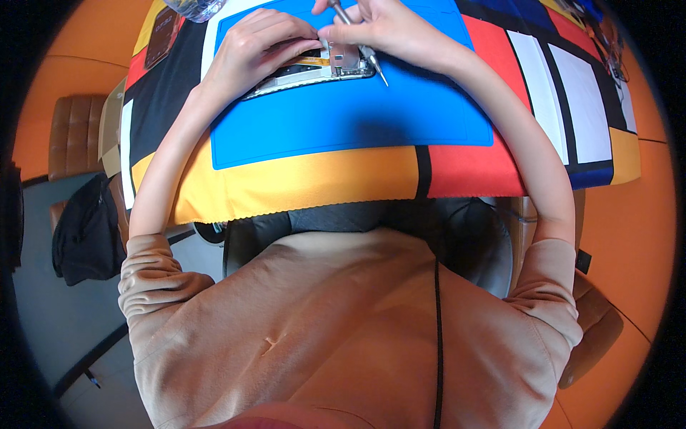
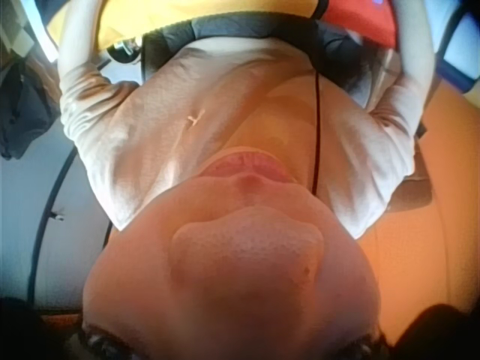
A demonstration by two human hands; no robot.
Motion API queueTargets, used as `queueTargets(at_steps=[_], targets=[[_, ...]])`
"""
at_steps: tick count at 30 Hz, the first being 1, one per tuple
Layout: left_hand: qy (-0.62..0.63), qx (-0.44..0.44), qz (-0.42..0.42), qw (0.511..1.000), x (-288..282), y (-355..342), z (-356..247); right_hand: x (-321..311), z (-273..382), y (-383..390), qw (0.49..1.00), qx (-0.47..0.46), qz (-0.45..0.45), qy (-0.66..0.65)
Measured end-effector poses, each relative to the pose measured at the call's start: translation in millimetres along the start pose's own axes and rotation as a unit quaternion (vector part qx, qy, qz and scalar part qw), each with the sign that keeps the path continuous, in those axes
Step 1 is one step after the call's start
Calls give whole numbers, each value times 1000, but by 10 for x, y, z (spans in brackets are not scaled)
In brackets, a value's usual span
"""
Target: The person uses a screwdriver to remove screws from a disassembled smartphone placed on a blue mat. They repeatedly loosen and remove screws from different locations on the phone's internal frame while holding the device steady with the other hand.
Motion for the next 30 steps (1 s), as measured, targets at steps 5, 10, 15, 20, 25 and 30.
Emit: queueTargets(at_steps=[5,10,15,20,25,30], targets=[[0,19,3,1000,12,13,-3,119,146,38,981,-76,-57,166],[-27,29,-6,999,27,21,-15,124,117,36,989,-58,-108,85],[-18,9,-47,999,2,33,15,90,146,60,976,-82,-163,117],[-5,11,-62,998,-10,39,21,86,149,58,970,-63,-178,152],[-20,4,-52,998,-10,38,21,106,148,52,972,-67,-171,145],[-25,6,-42,999,-14,36,11,120,142,54,978,-52,-155,127]])
Point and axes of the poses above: each hand's wrist, its own y-axis away from the middle knuckle, its own x-axis out of the palm, z = x × y, the point moved 5 cm from there along -y, towards the middle knuckle, and after that the axes turned 7 degrees about x, right-handed, at the moved point
